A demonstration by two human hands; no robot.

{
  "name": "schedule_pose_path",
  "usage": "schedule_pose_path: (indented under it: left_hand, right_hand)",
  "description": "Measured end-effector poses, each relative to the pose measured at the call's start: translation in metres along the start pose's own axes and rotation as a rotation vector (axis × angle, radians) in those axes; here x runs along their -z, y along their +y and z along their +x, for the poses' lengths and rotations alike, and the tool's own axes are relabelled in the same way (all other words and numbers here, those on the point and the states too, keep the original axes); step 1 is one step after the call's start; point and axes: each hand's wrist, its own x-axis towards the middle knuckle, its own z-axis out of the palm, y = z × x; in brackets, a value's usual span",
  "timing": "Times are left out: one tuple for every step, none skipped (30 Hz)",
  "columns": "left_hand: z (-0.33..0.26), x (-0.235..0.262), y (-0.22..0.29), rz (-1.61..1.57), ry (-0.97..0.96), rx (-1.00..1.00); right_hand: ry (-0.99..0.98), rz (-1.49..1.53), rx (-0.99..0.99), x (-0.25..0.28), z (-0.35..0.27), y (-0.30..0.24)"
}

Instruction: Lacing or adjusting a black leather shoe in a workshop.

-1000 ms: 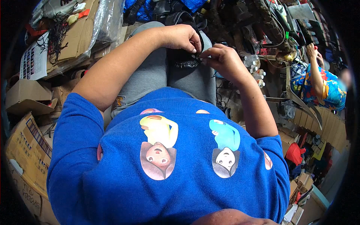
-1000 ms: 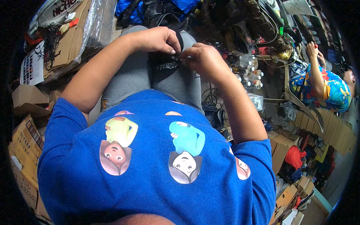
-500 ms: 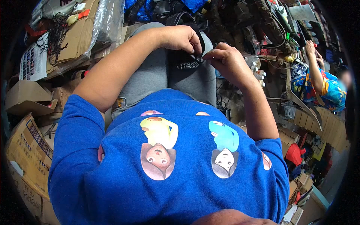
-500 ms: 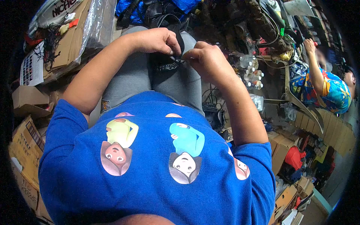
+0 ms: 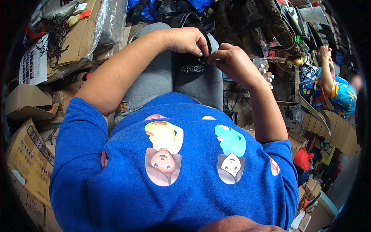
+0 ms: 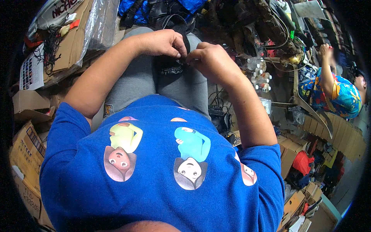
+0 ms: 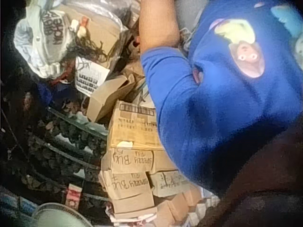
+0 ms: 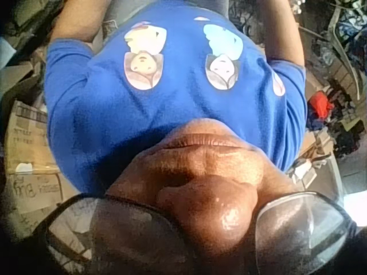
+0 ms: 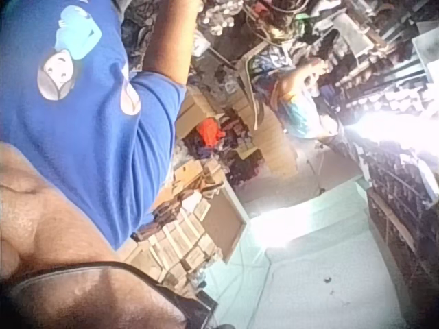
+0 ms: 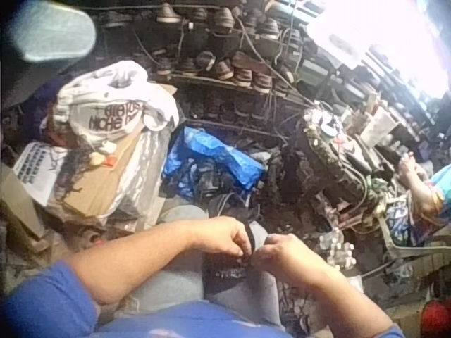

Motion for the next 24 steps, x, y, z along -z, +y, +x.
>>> schedule_pose_path:
  left_hand:
    - [0.000,0.000,0.000,0.007,0.000,0.005]
    - [0.000,0.000,0.000,0.008,0.000,0.004]
    - [0.000,0.000,0.000,-0.017,0.007,0.005]
    - [-0.001,0.000,0.000,-0.041,0.013,0.006]
    - [-0.002,-0.001,0.000,-0.042,0.013,0.008]
    - [-0.003,-0.001,0.001,-0.026,0.025,-0.003]
    - [-0.003,-0.001,0.001,-0.010,0.036,-0.014]
    - [-0.003,0.000,0.000,-0.010,0.034,-0.014]
    - [-0.004,0.000,-0.001,-0.039,0.019,-0.031]
    - [-0.003,0.000,-0.002,-0.068,0.005,-0.047]
    - [-0.003,0.001,-0.002,-0.068,0.003,-0.048]
    - [-0.003,0.001,-0.002,-0.066,0.000,-0.041]
    - [-0.002,0.001,-0.001,-0.064,-0.002,-0.034]
    - [-0.002,0.001,-0.001,-0.063,-0.003,-0.035]
    - [-0.002,0.000,0.000,-0.069,0.000,-0.025]
    - [-0.002,0.000,0.000,-0.076,0.005,-0.016]
    - [-0.003,0.000,0.001,-0.076,0.005,-0.016]
    - [-0.003,0.000,0.002,-0.080,0.008,-0.009]
    - [-0.004,0.001,0.003,-0.084,0.012,-0.003]
    - [-0.004,0.001,0.003,-0.084,0.012,-0.002]
    - [-0.004,0.001,0.002,-0.080,0.010,-0.004]
    - [-0.004,0.001,0.002,-0.075,0.008,-0.005]
    - [-0.003,0.001,0.001,-0.074,0.007,-0.006]
    - [-0.003,0.002,0.001,-0.075,0.000,-0.012]
  right_hand:
    - [0.013,-0.038,0.031,-0.001,0.000,-0.001]
    - [0.013,-0.039,0.031,-0.003,-0.002,0.001]
    - [0.029,0.056,-0.008,-0.006,-0.005,0.004]
    - [0.046,0.151,-0.047,-0.006,-0.008,0.006]
    - [0.045,0.153,-0.046,-0.005,-0.011,0.006]
    - [0.030,0.150,-0.080,-0.004,-0.013,0.006]
    - [0.016,0.148,-0.114,-0.003,-0.015,0.005]
    - [0.017,0.149,-0.116,-0.004,-0.017,0.006]
    - [0.013,0.148,-0.145,-0.005,-0.019,0.008]
    - [0.009,0.146,-0.174,-0.006,-0.021,0.008]
    - [0.010,0.147,-0.175,-0.006,-0.022,0.006]
    - [0.019,0.199,-0.186,-0.004,-0.022,0.002]
    - [0.027,0.251,-0.196,-0.003,-0.022,-0.002]
    - [0.029,0.251,-0.196,-0.003,-0.022,-0.003]
    - [0.023,0.242,-0.176,-0.003,-0.022,-0.005]
    - [0.017,0.233,-0.156,-0.003,-0.022,-0.005]
    - [0.018,0.233,-0.156,-0.004,-0.023,-0.004]
    - [0.027,0.231,-0.162,-0.006,-0.024,-0.002]
    - [0.036,0.229,-0.168,-0.007,-0.025,0.000]
    - [0.035,0.230,-0.168,-0.007,-0.024,0.000]
    - [0.048,0.188,-0.154,-0.006,-0.023,0.001]
    - [0.062,0.147,-0.140,-0.006,-0.021,0.003]
    - [0.063,0.147,-0.142,-0.007,-0.020,0.005]
    - [0.103,0.091,-0.084,-0.007,-0.018,0.009]
